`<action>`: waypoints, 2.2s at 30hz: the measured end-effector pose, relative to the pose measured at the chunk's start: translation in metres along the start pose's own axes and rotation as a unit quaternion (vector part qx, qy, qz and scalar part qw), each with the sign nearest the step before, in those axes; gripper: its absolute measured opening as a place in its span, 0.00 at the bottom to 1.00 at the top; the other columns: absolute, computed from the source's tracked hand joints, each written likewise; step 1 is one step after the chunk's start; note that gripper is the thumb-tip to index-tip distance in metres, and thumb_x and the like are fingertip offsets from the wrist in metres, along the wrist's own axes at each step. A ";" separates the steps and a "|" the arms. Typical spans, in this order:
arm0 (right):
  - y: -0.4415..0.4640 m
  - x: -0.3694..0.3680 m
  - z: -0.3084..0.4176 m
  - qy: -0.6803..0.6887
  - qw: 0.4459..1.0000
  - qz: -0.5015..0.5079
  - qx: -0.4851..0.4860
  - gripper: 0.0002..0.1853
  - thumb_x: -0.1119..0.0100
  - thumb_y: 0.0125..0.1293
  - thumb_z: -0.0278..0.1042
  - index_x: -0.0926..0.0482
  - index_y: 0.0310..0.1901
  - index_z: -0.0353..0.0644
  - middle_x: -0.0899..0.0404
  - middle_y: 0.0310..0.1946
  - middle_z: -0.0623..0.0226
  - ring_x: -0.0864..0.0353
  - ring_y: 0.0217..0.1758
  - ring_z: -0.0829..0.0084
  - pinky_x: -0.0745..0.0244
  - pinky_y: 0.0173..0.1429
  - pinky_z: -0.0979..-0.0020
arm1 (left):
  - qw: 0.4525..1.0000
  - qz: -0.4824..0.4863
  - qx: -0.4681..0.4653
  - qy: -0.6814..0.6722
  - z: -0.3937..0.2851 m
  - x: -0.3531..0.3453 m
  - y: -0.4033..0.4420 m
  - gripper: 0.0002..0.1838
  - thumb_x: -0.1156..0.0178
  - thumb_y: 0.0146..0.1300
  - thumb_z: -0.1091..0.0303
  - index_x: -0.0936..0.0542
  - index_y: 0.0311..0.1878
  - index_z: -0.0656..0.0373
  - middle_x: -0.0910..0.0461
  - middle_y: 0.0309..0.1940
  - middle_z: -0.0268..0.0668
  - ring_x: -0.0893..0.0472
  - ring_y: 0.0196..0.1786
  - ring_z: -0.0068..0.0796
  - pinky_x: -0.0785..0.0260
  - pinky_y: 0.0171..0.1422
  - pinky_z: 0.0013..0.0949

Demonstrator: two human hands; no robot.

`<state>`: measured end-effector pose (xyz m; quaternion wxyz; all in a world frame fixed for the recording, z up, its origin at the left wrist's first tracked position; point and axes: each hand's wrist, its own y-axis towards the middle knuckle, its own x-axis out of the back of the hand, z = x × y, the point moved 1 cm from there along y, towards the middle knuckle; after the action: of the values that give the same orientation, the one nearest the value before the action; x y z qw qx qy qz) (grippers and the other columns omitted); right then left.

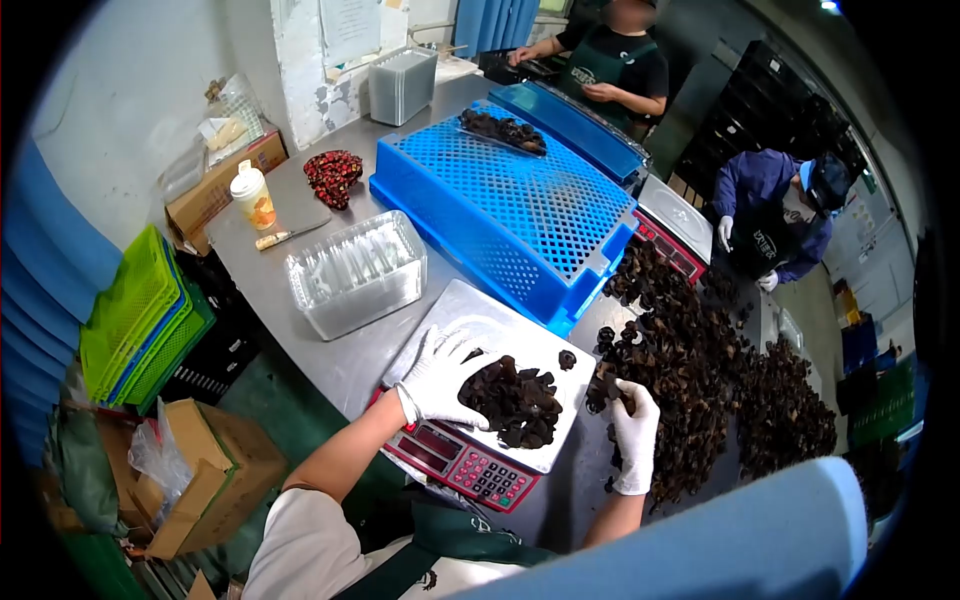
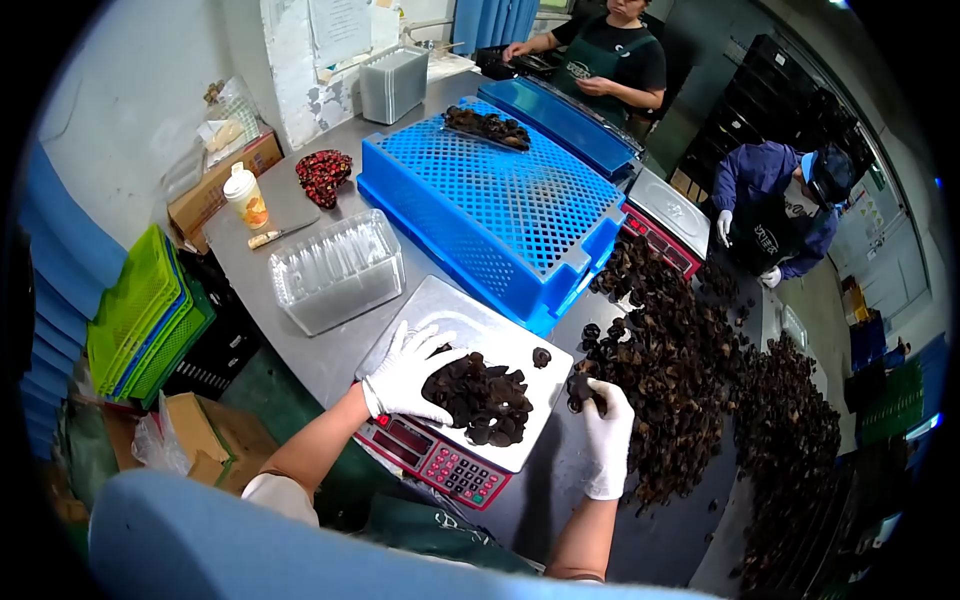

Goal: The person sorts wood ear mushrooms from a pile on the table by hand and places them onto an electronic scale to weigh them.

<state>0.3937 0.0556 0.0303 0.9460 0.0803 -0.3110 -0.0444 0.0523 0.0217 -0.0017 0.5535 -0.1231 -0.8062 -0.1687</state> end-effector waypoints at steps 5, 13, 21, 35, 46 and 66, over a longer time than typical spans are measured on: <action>0.006 0.007 -0.013 -0.180 0.976 -0.024 0.117 0.18 0.34 0.57 0.24 0.20 0.51 0.42 0.19 0.49 0.60 0.22 0.55 0.59 0.28 0.63 0.62 | 0.973 -0.052 0.017 -0.223 0.012 0.039 -0.006 0.51 0.27 0.47 0.39 0.34 0.73 0.52 0.39 0.73 0.48 0.43 0.77 0.52 0.56 0.79 0.59; 0.038 -0.071 0.010 -0.094 0.974 0.073 0.194 0.11 0.40 0.63 0.25 0.19 0.47 0.39 0.19 0.46 0.59 0.19 0.47 0.56 0.22 0.51 0.64 | 0.899 -0.222 0.101 -0.364 0.036 0.058 -0.041 0.28 0.51 0.74 0.52 0.30 0.67 0.64 0.28 0.62 0.44 0.31 0.68 0.37 0.43 0.75 0.38; 0.043 -0.046 -0.043 -0.011 0.995 -0.050 0.083 0.06 0.40 0.57 0.16 0.18 0.36 0.34 0.16 0.31 0.61 0.17 0.34 0.67 0.22 0.43 0.70 | 0.856 -0.277 0.194 -0.392 0.054 0.039 -0.084 0.17 0.51 0.76 0.64 0.26 0.60 0.65 0.25 0.54 0.41 0.25 0.56 0.32 0.35 0.64 0.31; -0.054 0.024 -0.083 0.008 0.994 0.027 -0.107 0.15 0.40 0.67 0.25 0.20 0.54 0.30 0.15 0.42 0.64 0.21 0.42 0.78 0.25 0.50 0.76 | 0.838 -0.299 0.243 -0.386 0.063 0.022 -0.095 0.18 0.49 0.76 0.63 0.24 0.61 0.63 0.23 0.52 0.32 0.24 0.46 0.20 0.32 0.51 0.25; -0.082 -0.041 0.005 0.139 0.956 0.200 -0.162 0.19 0.39 0.67 0.29 0.23 0.58 0.30 0.24 0.26 0.75 0.30 0.28 0.86 0.31 0.34 0.79 | 0.929 -0.106 0.236 -0.264 0.024 0.017 -0.067 0.18 0.41 0.66 0.68 0.23 0.55 0.68 0.21 0.34 0.49 0.22 0.32 0.41 0.29 0.41 0.37; 0.131 -0.102 0.021 0.333 0.935 0.093 -0.082 0.23 0.45 0.71 0.29 0.30 0.65 0.31 0.19 0.34 0.66 0.27 0.25 0.82 0.31 0.30 0.81 | 0.751 -0.299 0.251 -0.534 0.122 -0.006 0.086 0.17 0.48 0.70 0.79 0.28 0.61 0.66 0.30 0.30 0.32 0.22 0.22 0.23 0.23 0.24 0.28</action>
<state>0.3036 0.1952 0.0107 0.9985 -0.0165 0.0205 0.0476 -0.0165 0.1497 -0.0359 -0.0342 0.1972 -0.9795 -0.0242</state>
